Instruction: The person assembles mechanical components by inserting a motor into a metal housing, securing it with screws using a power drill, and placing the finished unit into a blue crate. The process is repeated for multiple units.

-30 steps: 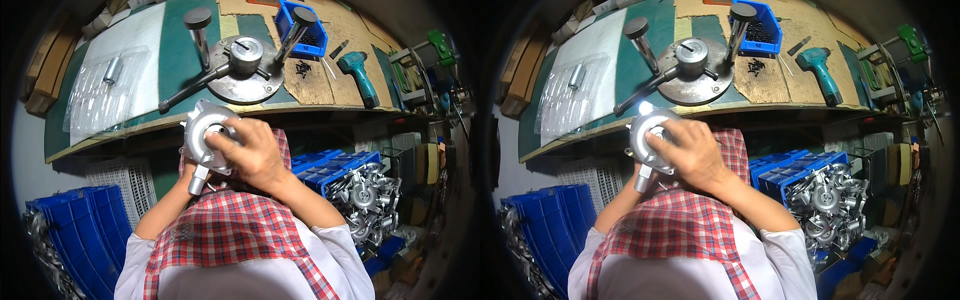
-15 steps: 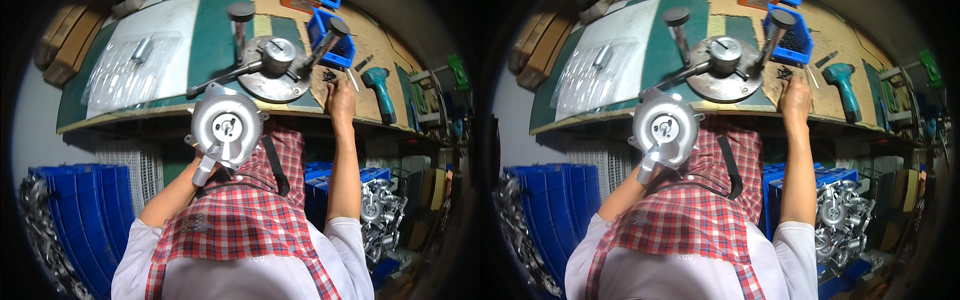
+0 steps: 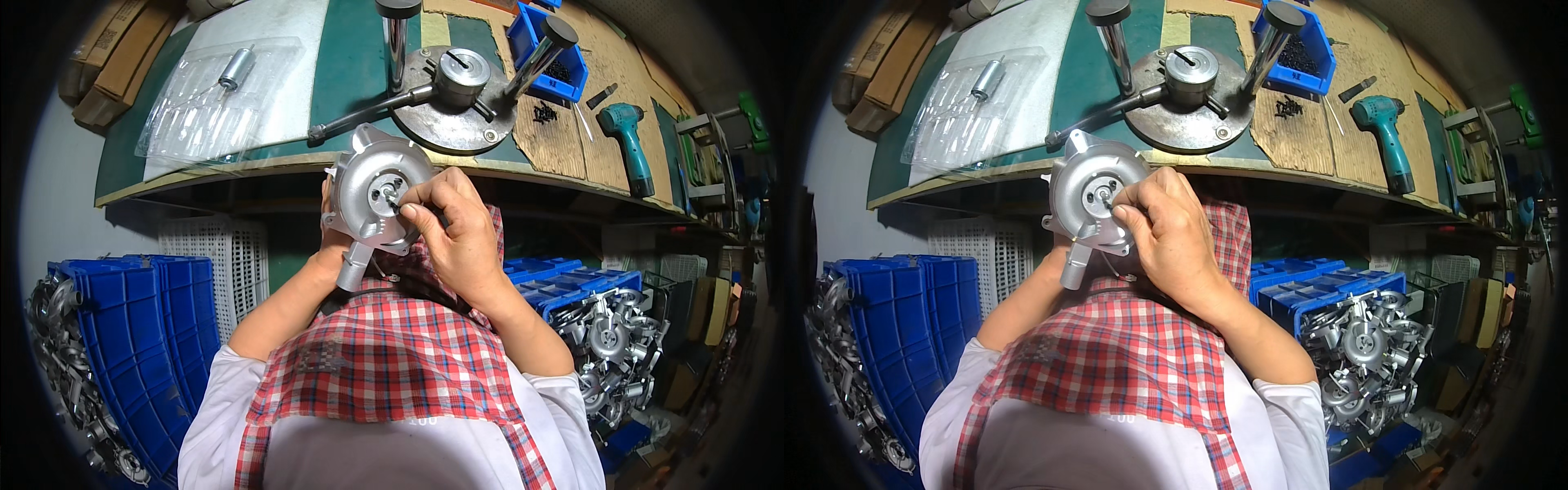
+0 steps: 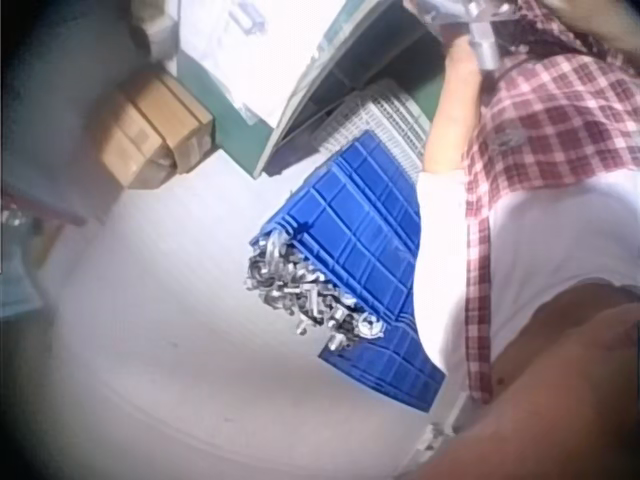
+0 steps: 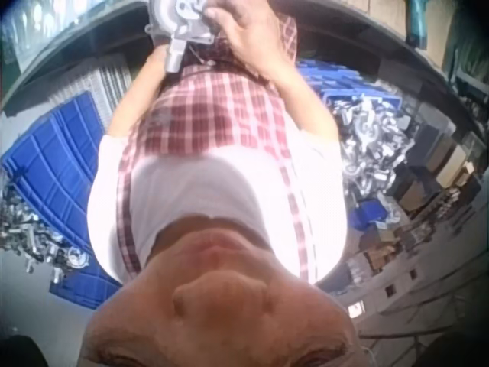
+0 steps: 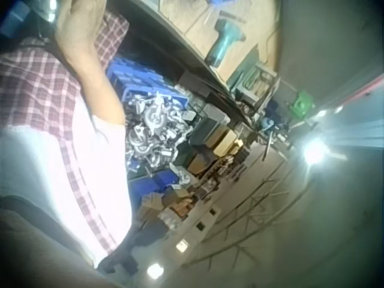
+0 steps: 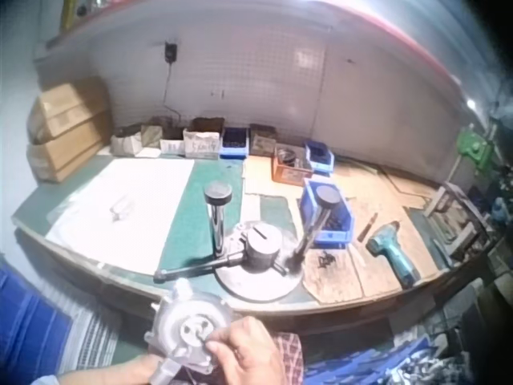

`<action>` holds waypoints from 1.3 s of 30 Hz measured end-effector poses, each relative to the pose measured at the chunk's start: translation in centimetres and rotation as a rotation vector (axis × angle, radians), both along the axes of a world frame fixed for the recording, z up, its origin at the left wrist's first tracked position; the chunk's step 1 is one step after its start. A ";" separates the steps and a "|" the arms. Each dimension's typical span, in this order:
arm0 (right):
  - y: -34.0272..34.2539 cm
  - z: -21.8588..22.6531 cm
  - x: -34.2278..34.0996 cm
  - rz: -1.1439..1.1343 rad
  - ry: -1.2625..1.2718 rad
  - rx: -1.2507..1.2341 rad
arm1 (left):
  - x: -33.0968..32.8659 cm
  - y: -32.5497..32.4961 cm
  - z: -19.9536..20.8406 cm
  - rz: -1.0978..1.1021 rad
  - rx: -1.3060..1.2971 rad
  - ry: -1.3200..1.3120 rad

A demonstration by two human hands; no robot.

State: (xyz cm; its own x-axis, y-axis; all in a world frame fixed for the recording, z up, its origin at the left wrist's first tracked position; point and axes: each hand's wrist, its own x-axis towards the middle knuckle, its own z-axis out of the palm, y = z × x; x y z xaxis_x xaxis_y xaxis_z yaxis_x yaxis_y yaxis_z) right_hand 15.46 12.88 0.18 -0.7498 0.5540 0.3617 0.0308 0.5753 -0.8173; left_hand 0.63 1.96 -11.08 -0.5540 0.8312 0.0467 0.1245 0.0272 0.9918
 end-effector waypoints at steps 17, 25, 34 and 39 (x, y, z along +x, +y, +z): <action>26.7 -1.7 16.2 -0.969 -0.693 0.815 | -4.0 -6.0 -3.4 -0.115 -0.370 0.052; 35.5 -2.4 18.3 -0.864 -1.102 0.551 | -3.8 -6.3 -2.9 -0.141 -0.569 0.439; 22.6 -0.4 19.3 -0.774 0.367 -0.236 | -5.1 -7.6 -3.2 -0.034 -0.546 0.350; 9.1 3.3 17.5 -0.143 0.231 -0.629 | -5.9 -6.8 -2.7 -0.032 -0.488 -0.214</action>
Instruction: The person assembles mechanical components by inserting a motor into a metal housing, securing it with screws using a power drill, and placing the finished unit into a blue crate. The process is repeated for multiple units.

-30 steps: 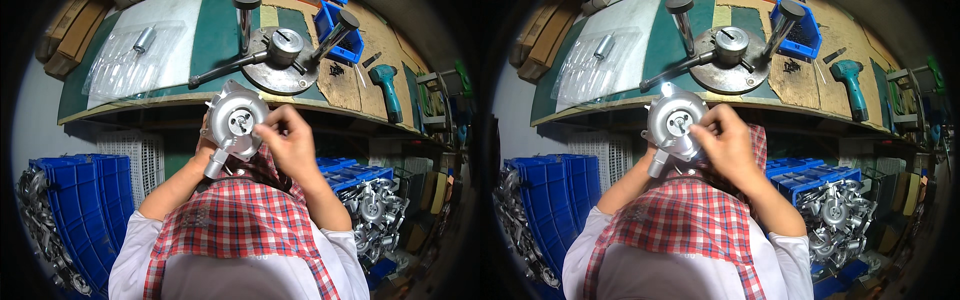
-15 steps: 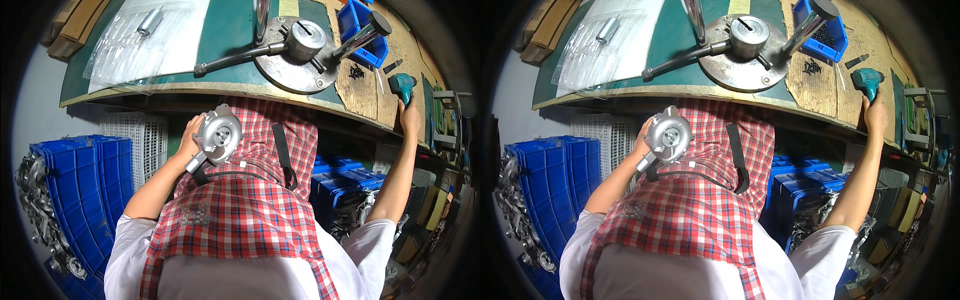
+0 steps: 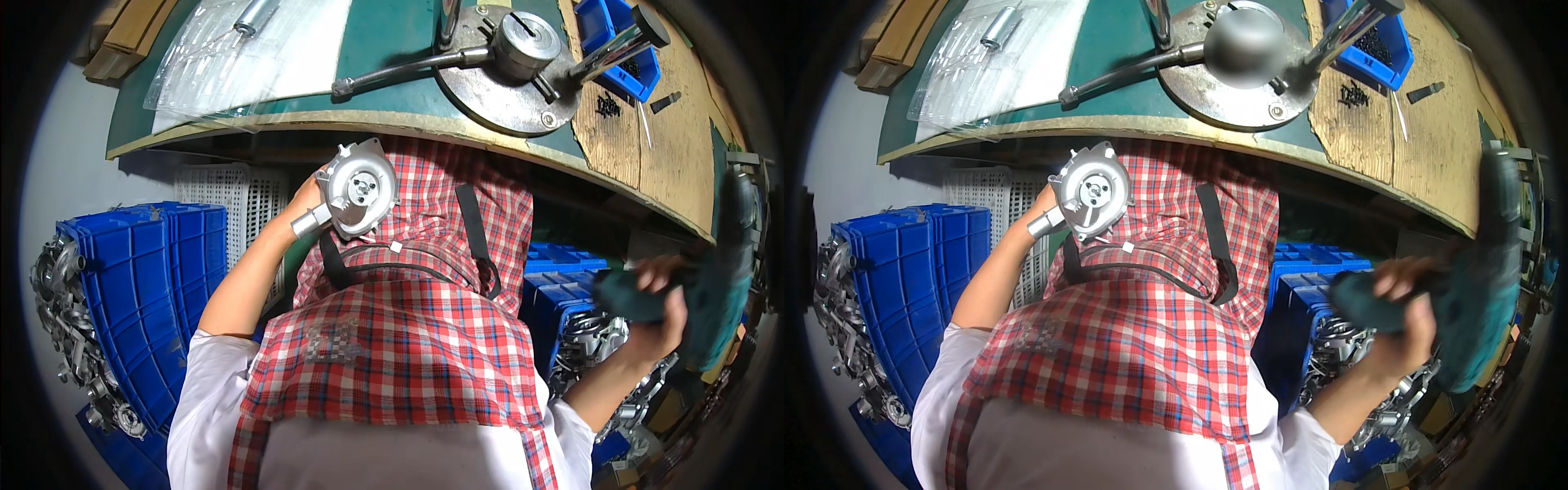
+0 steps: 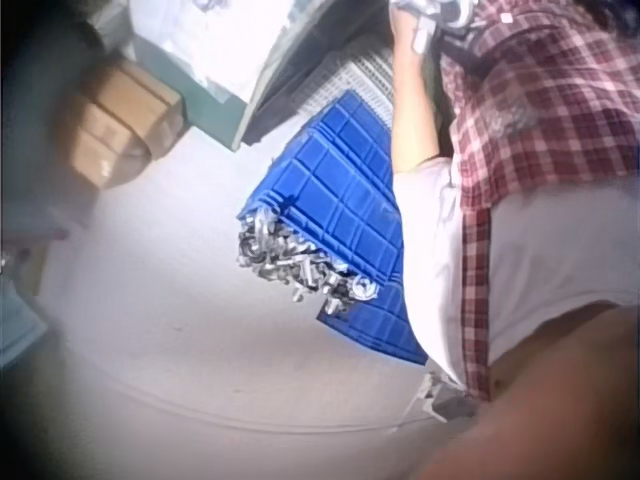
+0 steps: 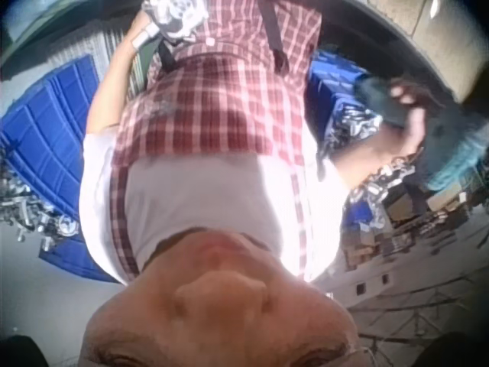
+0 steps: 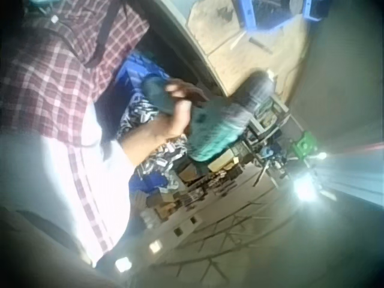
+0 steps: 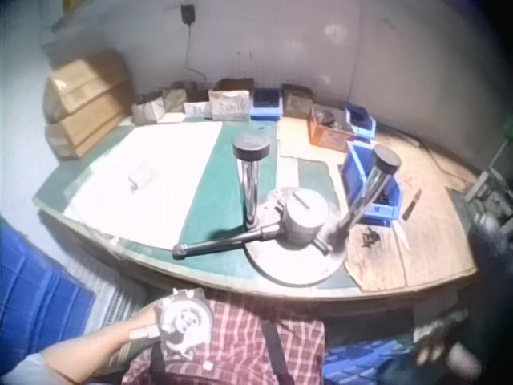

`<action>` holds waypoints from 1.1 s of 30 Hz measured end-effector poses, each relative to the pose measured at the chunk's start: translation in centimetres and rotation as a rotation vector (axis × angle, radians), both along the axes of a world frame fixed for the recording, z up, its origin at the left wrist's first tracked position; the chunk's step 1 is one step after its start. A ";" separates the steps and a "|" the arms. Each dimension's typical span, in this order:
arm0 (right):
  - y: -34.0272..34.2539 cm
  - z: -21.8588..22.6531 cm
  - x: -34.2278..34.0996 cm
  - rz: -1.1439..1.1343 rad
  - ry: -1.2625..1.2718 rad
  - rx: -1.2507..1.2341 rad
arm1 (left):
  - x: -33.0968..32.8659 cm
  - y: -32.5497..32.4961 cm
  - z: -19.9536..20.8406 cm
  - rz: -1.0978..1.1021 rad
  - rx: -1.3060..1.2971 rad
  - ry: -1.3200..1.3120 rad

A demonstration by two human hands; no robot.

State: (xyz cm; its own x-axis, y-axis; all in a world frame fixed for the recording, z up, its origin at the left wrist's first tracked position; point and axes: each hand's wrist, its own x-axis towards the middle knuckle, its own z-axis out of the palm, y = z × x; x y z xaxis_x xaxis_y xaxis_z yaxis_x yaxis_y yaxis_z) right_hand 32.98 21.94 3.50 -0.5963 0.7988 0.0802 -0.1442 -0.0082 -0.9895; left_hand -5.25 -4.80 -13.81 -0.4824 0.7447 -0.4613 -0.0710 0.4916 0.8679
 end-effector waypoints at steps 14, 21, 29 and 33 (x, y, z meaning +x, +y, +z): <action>-9.2 -7.4 -7.3 0.348 -0.464 0.038 | 0.5 0.6 1.1 -0.106 -0.025 0.202; -9.1 -8.6 -8.0 0.384 -0.464 0.105 | 0.3 0.5 0.0 -0.107 -0.045 0.184; -8.7 -7.9 -7.0 0.490 -0.499 0.416 | 0.4 1.0 0.8 -0.166 -0.067 0.291; -8.8 -8.7 -6.6 0.477 -0.535 0.465 | 0.1 0.6 -0.4 -0.133 -0.062 0.222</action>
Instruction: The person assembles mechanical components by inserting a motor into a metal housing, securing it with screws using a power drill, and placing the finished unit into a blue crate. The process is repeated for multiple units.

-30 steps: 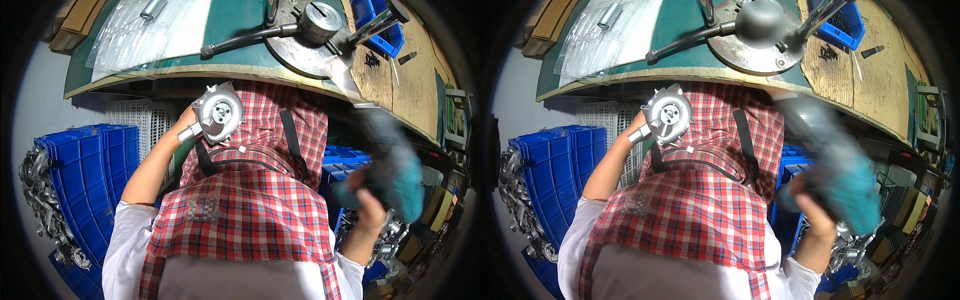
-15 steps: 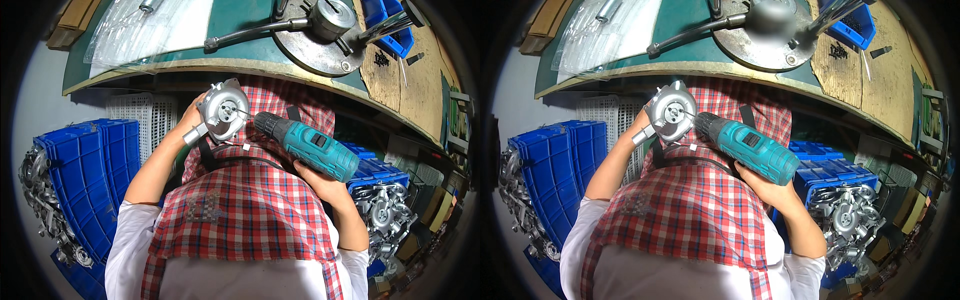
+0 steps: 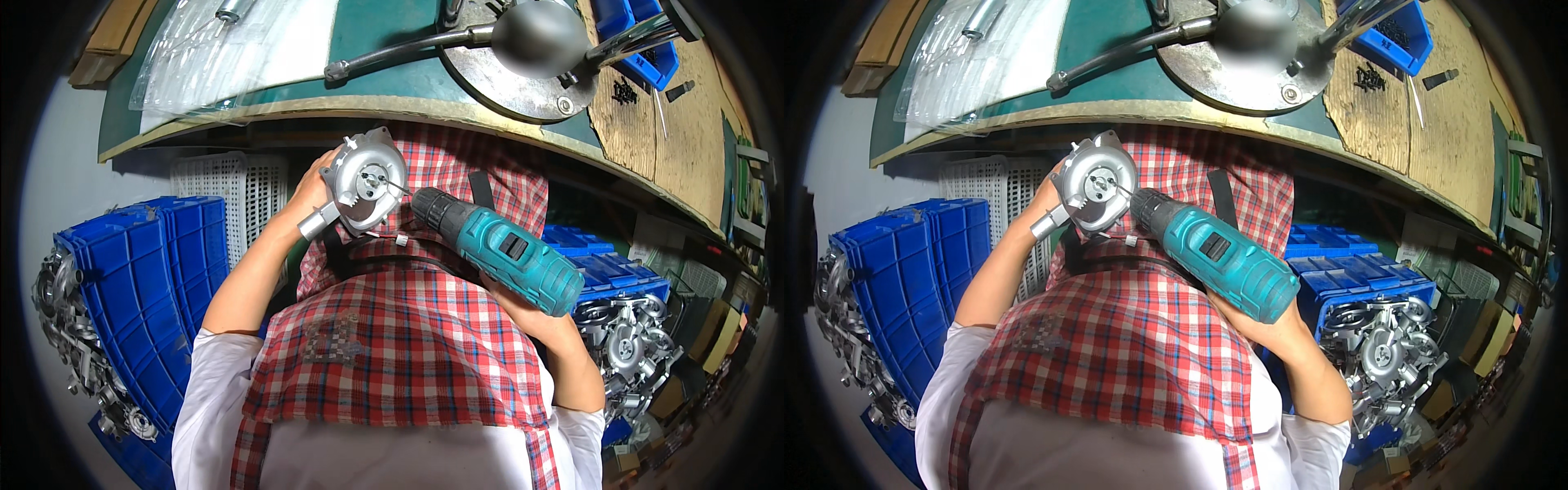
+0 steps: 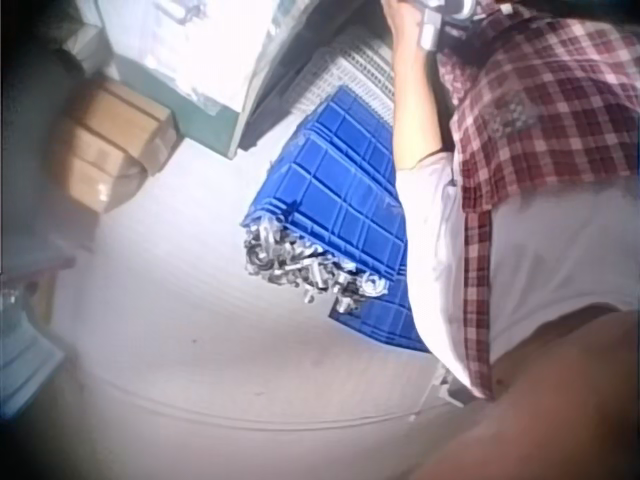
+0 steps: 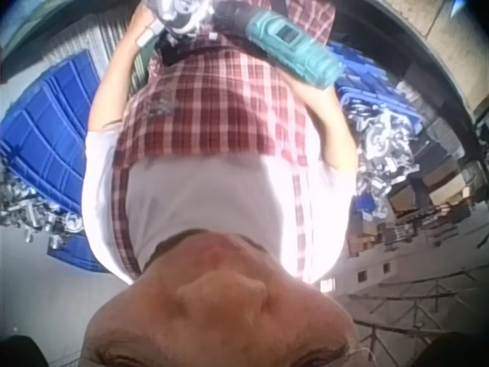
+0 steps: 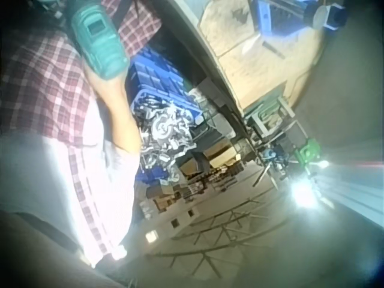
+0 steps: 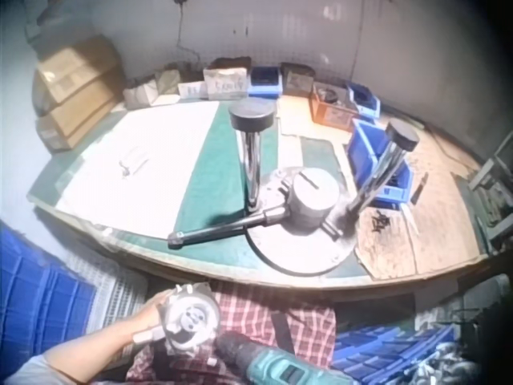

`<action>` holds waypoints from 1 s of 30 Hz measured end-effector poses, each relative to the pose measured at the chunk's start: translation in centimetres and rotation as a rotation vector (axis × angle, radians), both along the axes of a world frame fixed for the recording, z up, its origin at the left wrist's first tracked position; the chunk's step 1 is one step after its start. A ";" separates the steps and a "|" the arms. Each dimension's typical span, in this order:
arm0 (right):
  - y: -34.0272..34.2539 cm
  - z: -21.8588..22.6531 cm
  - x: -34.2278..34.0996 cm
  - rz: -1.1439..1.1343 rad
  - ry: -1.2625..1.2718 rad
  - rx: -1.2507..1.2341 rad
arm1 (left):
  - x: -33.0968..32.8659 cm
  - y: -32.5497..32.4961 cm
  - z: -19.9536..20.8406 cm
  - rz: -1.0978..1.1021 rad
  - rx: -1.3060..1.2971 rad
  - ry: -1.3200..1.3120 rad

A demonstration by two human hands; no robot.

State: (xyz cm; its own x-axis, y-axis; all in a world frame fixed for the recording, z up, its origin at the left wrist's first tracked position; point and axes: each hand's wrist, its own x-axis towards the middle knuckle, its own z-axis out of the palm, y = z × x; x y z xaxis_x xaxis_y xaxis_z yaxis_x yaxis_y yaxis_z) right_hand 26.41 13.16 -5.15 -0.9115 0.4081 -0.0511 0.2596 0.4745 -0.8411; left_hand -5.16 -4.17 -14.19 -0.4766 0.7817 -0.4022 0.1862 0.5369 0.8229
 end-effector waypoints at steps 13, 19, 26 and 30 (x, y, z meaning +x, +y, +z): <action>0.8 0.5 -0.6 -0.020 -0.045 -0.034 | 0.5 -0.7 -0.6 -0.153 0.106 0.462; 0.9 0.9 -1.0 0.016 -0.094 -0.040 | 0.2 -0.4 -0.4 -0.195 0.137 0.496; 0.1 0.6 -1.3 -0.136 -0.036 -0.205 | 0.5 -0.6 -0.7 -0.111 0.031 0.416; 0.2 1.4 -0.3 -0.071 -0.095 -0.210 | -0.2 -1.2 -2.0 -0.126 0.038 0.319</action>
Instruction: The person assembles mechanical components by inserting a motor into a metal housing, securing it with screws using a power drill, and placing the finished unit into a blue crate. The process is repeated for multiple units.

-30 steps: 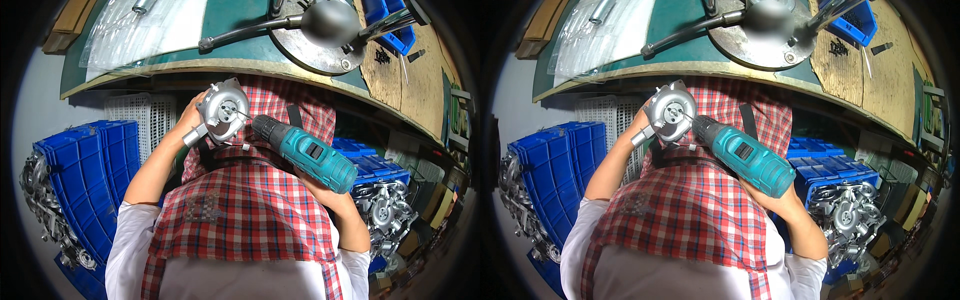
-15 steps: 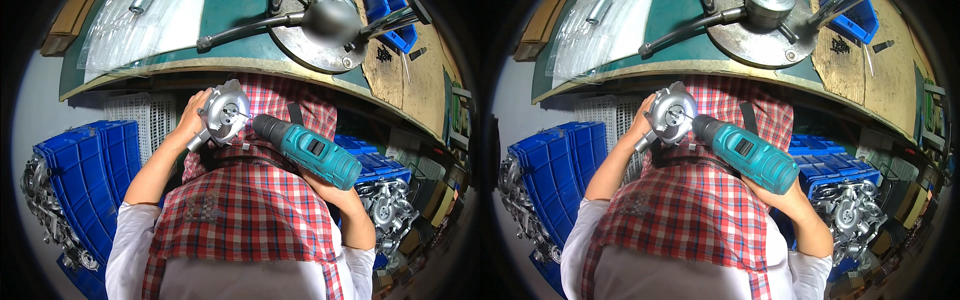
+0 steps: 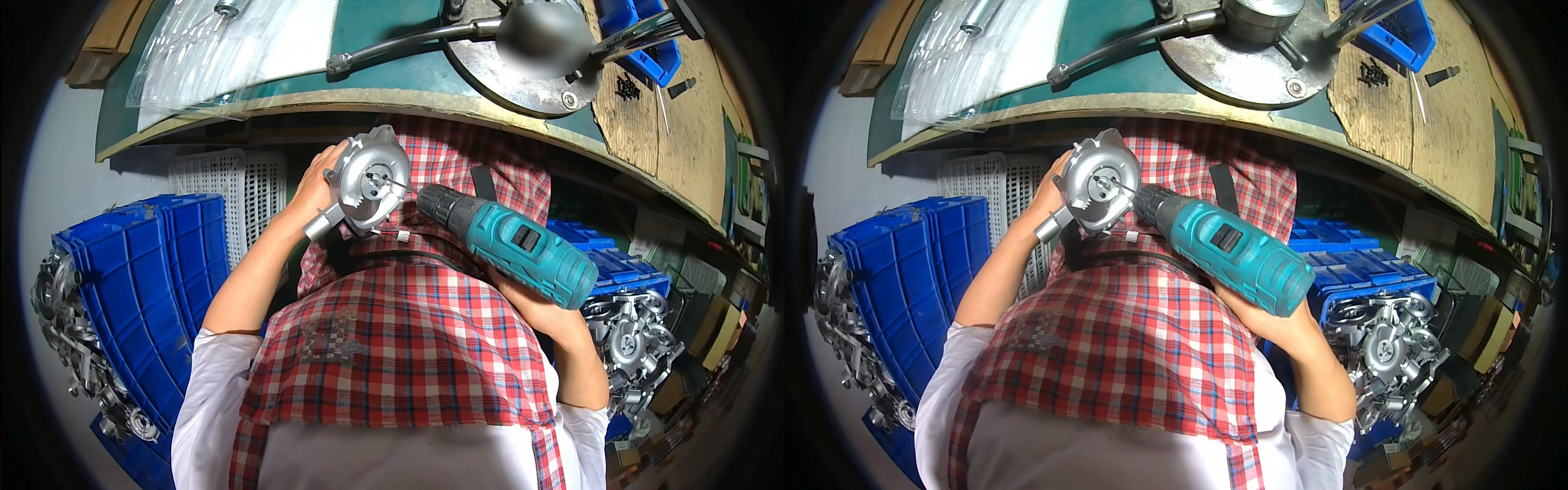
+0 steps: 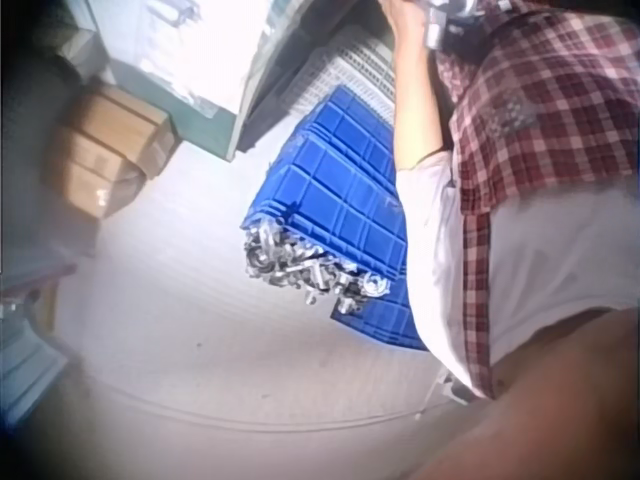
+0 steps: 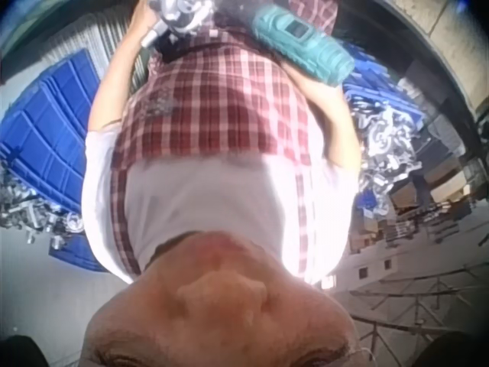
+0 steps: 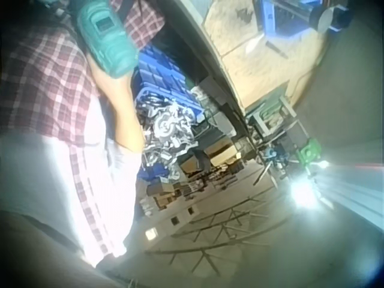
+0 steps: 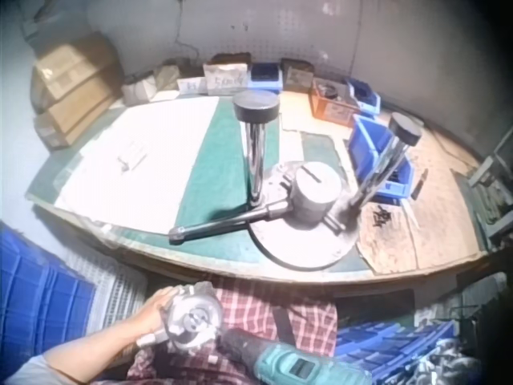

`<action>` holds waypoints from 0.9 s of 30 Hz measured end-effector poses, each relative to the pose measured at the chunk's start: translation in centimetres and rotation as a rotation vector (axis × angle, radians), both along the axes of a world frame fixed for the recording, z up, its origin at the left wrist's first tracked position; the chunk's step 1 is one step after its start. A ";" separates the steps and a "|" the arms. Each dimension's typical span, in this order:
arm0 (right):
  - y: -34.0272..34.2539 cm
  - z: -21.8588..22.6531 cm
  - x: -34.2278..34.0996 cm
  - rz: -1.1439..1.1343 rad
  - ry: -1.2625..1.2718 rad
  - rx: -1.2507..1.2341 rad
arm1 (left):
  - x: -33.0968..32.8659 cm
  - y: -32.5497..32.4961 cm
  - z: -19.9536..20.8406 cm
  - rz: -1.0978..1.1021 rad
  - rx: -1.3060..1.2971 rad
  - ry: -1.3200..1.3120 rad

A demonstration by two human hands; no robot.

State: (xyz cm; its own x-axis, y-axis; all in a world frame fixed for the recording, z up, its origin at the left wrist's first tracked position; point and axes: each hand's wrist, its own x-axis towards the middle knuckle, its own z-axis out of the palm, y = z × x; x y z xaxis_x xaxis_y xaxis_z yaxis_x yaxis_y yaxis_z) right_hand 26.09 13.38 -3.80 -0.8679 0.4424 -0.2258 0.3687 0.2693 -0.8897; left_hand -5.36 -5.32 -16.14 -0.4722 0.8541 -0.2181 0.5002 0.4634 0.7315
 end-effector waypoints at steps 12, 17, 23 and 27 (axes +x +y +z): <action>-0.4 -0.4 -1.7 0.085 0.118 0.189 | 0.0 0.9 1.5 0.020 -0.050 -0.127; -0.4 -0.4 -1.1 0.085 0.146 0.188 | 0.1 0.9 1.9 0.013 -0.050 -0.168; -0.2 -0.3 -1.5 0.082 0.154 0.181 | 0.5 1.2 2.7 -0.020 -0.049 -0.005; -0.1 -0.6 -1.6 0.024 0.106 0.087 | 0.5 1.5 3.0 0.006 -0.083 -0.041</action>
